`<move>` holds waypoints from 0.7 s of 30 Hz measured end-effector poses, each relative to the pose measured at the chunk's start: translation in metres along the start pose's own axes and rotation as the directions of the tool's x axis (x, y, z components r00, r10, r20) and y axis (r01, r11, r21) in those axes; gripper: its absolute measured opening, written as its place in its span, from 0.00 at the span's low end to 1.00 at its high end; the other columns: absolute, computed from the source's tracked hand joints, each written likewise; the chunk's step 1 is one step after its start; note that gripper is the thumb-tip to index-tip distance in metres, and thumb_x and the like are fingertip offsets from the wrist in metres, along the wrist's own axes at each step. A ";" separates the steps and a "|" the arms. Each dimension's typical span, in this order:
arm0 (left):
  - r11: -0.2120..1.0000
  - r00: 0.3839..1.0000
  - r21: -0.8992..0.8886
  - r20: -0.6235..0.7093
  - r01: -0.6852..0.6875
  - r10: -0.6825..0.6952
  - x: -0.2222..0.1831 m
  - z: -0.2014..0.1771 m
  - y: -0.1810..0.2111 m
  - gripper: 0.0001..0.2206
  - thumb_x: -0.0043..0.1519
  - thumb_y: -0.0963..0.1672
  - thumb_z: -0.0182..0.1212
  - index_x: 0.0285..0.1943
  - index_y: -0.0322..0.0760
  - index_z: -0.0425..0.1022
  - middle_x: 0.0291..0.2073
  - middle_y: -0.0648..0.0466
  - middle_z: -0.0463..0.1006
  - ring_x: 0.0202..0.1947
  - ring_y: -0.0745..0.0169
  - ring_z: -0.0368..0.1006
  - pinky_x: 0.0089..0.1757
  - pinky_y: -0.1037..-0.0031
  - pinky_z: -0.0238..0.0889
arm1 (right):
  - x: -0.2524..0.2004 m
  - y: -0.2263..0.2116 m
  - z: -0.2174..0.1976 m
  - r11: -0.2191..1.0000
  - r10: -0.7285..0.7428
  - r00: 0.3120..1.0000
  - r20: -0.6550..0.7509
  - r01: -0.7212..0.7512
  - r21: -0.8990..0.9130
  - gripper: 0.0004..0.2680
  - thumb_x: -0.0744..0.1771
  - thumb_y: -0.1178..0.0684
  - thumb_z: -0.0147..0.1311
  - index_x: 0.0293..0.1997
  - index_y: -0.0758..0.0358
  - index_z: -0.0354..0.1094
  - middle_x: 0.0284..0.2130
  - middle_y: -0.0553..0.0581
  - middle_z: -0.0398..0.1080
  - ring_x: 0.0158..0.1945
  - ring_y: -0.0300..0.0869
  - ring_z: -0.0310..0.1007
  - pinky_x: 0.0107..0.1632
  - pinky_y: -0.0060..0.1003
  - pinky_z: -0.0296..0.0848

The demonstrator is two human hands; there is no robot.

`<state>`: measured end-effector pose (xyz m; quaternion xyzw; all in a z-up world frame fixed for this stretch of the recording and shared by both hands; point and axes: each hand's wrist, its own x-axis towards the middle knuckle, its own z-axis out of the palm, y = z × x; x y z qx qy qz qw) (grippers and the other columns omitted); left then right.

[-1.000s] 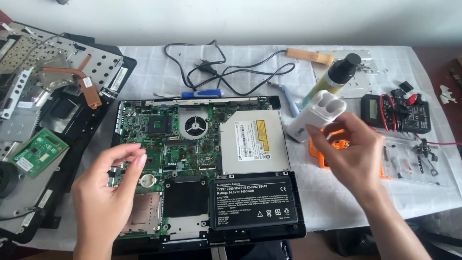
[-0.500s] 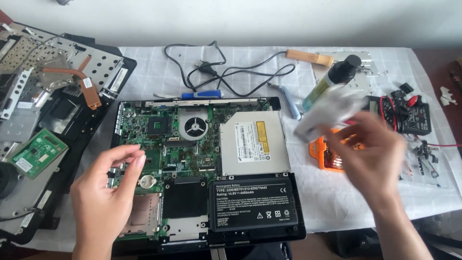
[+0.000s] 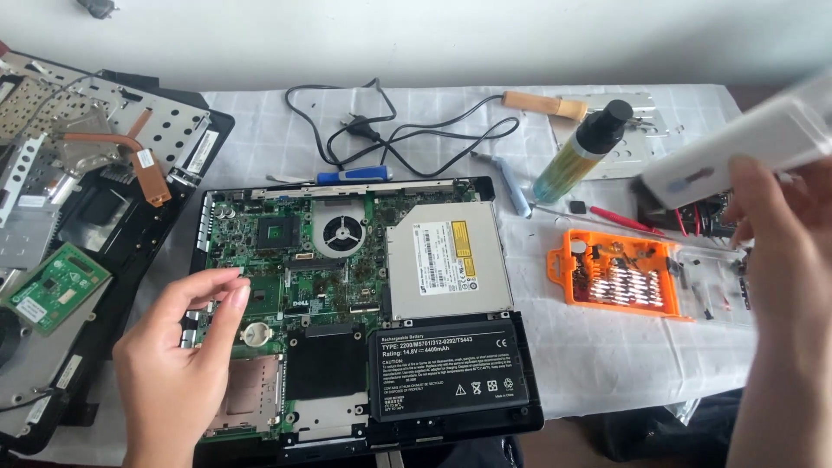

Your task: Cleaning a laptop motherboard and using a screwdriver to disassemble internal components.

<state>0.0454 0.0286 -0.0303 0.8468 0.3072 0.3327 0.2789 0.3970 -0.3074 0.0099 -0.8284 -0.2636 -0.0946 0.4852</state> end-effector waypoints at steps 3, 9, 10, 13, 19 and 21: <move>1.000 1.000 -0.011 0.000 -0.004 0.004 -0.001 0.000 0.000 0.08 0.68 0.41 0.61 0.53 0.32 0.79 0.44 0.52 0.83 0.43 0.63 0.78 0.50 0.73 0.69 | 0.041 0.029 -0.008 0.942 -0.213 0.974 0.077 0.226 -0.247 0.11 0.77 0.65 0.60 0.67 0.81 0.64 0.51 0.67 0.65 0.42 0.43 0.58 0.38 0.35 0.61; 1.000 1.000 -0.003 0.009 0.015 -0.015 0.000 0.001 -0.002 0.09 0.67 0.41 0.61 0.53 0.32 0.79 0.43 0.53 0.83 0.43 0.63 0.78 0.48 0.72 0.69 | 0.103 0.035 0.007 0.411 -0.492 0.747 0.446 0.651 -0.637 0.12 0.71 0.41 0.69 0.52 0.57 0.83 0.41 0.52 0.80 0.46 0.45 0.77 0.55 0.45 0.71; 1.000 1.000 -0.004 0.010 0.014 -0.014 -0.001 0.001 -0.002 0.09 0.67 0.41 0.61 0.53 0.32 0.79 0.43 0.53 0.83 0.43 0.63 0.78 0.48 0.72 0.69 | 0.106 0.037 0.017 0.412 -0.492 0.748 0.446 0.651 -0.638 0.12 0.71 0.41 0.69 0.52 0.57 0.83 0.41 0.52 0.80 0.46 0.45 0.77 0.55 0.45 0.71; 1.000 1.000 0.002 0.003 0.029 -0.029 0.000 0.001 -0.002 0.09 0.67 0.42 0.61 0.53 0.32 0.79 0.42 0.53 0.83 0.43 0.64 0.78 0.48 0.72 0.69 | 0.115 0.045 0.042 0.461 -0.453 0.725 0.518 0.688 -0.560 0.13 0.67 0.43 0.66 0.50 0.60 0.81 0.45 0.55 0.80 0.47 0.53 0.77 0.47 0.51 0.73; 0.999 0.999 0.019 0.024 0.036 -0.037 0.001 0.001 -0.003 0.09 0.66 0.42 0.61 0.52 0.34 0.80 0.42 0.55 0.84 0.44 0.64 0.79 0.47 0.73 0.69 | 0.112 0.052 0.059 0.646 -0.242 0.751 0.615 0.597 -0.475 0.13 0.65 0.45 0.67 0.35 0.69 0.75 0.33 0.60 0.71 0.39 0.55 0.68 0.50 0.51 0.68; 0.999 0.999 0.021 0.026 0.033 -0.034 0.001 0.001 -0.003 0.09 0.66 0.43 0.61 0.52 0.35 0.80 0.42 0.55 0.84 0.44 0.65 0.79 0.47 0.74 0.69 | 0.110 0.040 0.059 0.680 -0.106 0.767 0.632 0.520 -0.517 0.12 0.66 0.44 0.63 0.44 0.65 0.78 0.34 0.61 0.72 0.43 0.56 0.68 0.48 0.50 0.68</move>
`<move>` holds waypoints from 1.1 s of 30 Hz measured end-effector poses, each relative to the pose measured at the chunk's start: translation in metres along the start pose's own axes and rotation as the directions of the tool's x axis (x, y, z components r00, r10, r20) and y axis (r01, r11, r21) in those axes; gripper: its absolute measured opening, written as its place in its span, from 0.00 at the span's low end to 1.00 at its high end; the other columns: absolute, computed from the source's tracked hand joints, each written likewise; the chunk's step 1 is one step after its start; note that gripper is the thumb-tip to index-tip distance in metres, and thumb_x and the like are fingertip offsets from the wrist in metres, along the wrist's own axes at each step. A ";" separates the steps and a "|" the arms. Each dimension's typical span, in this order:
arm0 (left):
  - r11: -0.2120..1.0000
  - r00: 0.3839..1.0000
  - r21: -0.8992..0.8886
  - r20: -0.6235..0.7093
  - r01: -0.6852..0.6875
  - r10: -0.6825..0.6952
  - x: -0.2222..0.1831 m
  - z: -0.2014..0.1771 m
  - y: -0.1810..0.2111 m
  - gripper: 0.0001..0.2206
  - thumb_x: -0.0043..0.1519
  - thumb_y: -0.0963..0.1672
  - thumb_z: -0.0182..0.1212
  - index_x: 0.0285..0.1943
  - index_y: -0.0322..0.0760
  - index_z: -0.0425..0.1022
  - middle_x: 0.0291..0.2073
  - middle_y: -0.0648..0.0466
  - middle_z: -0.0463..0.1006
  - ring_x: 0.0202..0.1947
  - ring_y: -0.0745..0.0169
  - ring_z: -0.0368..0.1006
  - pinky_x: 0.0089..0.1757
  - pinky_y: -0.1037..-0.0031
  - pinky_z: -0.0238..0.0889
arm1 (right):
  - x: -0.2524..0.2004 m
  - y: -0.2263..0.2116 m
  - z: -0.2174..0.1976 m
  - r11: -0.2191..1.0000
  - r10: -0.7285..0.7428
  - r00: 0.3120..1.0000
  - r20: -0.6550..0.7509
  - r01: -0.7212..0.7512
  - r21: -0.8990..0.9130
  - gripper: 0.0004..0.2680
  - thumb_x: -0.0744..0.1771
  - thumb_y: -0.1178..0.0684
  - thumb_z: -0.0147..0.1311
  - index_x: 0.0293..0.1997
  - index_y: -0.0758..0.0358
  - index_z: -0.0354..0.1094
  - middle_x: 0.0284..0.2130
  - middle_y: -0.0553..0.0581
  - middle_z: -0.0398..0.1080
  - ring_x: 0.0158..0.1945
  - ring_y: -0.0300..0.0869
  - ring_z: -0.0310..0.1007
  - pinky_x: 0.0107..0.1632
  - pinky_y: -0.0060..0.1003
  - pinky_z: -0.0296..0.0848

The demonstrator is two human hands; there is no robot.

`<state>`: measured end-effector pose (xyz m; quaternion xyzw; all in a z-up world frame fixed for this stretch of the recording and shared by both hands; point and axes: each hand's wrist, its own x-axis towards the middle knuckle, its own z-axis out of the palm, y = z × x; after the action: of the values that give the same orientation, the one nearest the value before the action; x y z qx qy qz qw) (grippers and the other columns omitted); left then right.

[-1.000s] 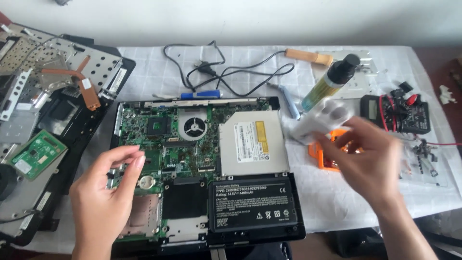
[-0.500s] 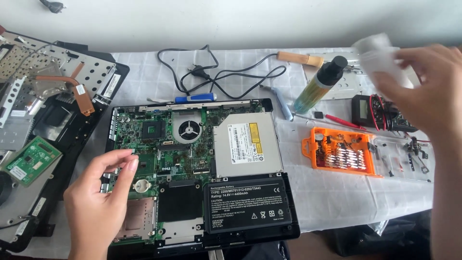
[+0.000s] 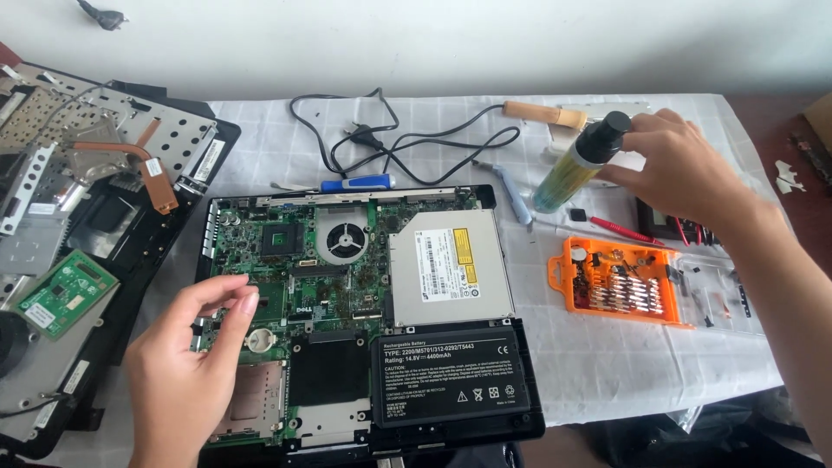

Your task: Cleaning a laptop motherboard and using a screwdriver to disassemble internal components.

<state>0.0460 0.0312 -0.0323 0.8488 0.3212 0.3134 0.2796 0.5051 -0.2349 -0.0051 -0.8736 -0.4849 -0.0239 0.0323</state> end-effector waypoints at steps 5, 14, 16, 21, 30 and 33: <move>0.999 1.000 -0.010 0.005 0.031 -0.031 0.000 0.001 0.002 0.09 0.66 0.43 0.61 0.52 0.35 0.80 0.42 0.55 0.84 0.44 0.65 0.79 0.48 0.74 0.69 | 0.011 -0.005 -0.013 0.984 0.092 0.995 0.042 -0.097 0.152 0.10 0.70 0.50 0.55 0.45 0.67 0.78 0.40 0.62 0.75 0.44 0.55 0.69 0.47 0.51 0.66; 1.000 1.000 0.001 0.007 0.015 -0.015 0.000 0.001 0.002 0.08 0.66 0.43 0.61 0.51 0.35 0.80 0.42 0.55 0.84 0.44 0.65 0.79 0.47 0.74 0.68 | 0.017 -0.013 -0.004 0.863 0.316 0.912 0.260 -0.391 0.322 0.12 0.70 0.47 0.56 0.42 0.68 0.79 0.28 0.62 0.74 0.24 0.44 0.54 0.29 0.40 0.55; 1.000 1.000 0.003 0.004 0.009 -0.009 0.001 0.000 0.002 0.08 0.66 0.42 0.61 0.51 0.35 0.80 0.42 0.55 0.84 0.43 0.65 0.79 0.47 0.74 0.68 | 0.014 -0.014 -0.003 0.869 0.325 0.908 0.266 -0.398 0.294 0.12 0.70 0.47 0.57 0.43 0.68 0.79 0.28 0.62 0.76 0.21 0.43 0.52 0.27 0.39 0.54; 1.000 1.000 0.008 0.012 0.006 -0.006 0.000 0.000 0.002 0.09 0.66 0.43 0.61 0.52 0.34 0.80 0.43 0.53 0.84 0.43 0.64 0.79 0.46 0.73 0.69 | -0.007 -0.023 -0.021 0.914 0.289 0.947 0.139 -0.316 0.253 0.11 0.70 0.48 0.54 0.57 0.51 0.77 0.52 0.53 0.78 0.47 0.55 0.76 0.49 0.49 0.70; 1.000 1.000 0.000 0.007 -0.007 0.007 -0.001 0.000 0.001 0.08 0.67 0.42 0.61 0.51 0.35 0.79 0.45 0.55 0.84 0.43 0.65 0.78 0.47 0.74 0.68 | -0.059 -0.021 -0.010 0.969 0.246 0.960 0.132 -0.246 -0.022 0.28 0.62 0.30 0.57 0.62 0.59 0.71 0.61 0.61 0.67 0.72 0.57 0.50 0.68 0.64 0.53; 1.000 1.000 0.001 0.010 -0.017 0.017 -0.001 -0.001 0.002 0.08 0.67 0.42 0.61 0.51 0.34 0.80 0.45 0.54 0.84 0.44 0.64 0.79 0.46 0.73 0.69 | -0.056 -0.022 -0.001 0.959 0.282 0.954 0.105 -0.279 -0.043 0.28 0.62 0.29 0.56 0.61 0.59 0.73 0.61 0.60 0.66 0.70 0.55 0.48 0.66 0.62 0.50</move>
<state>0.0457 0.0294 -0.0301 0.8531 0.3128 0.3115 0.2780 0.4567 -0.2702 -0.0076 -0.9339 -0.3568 0.0225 -0.0038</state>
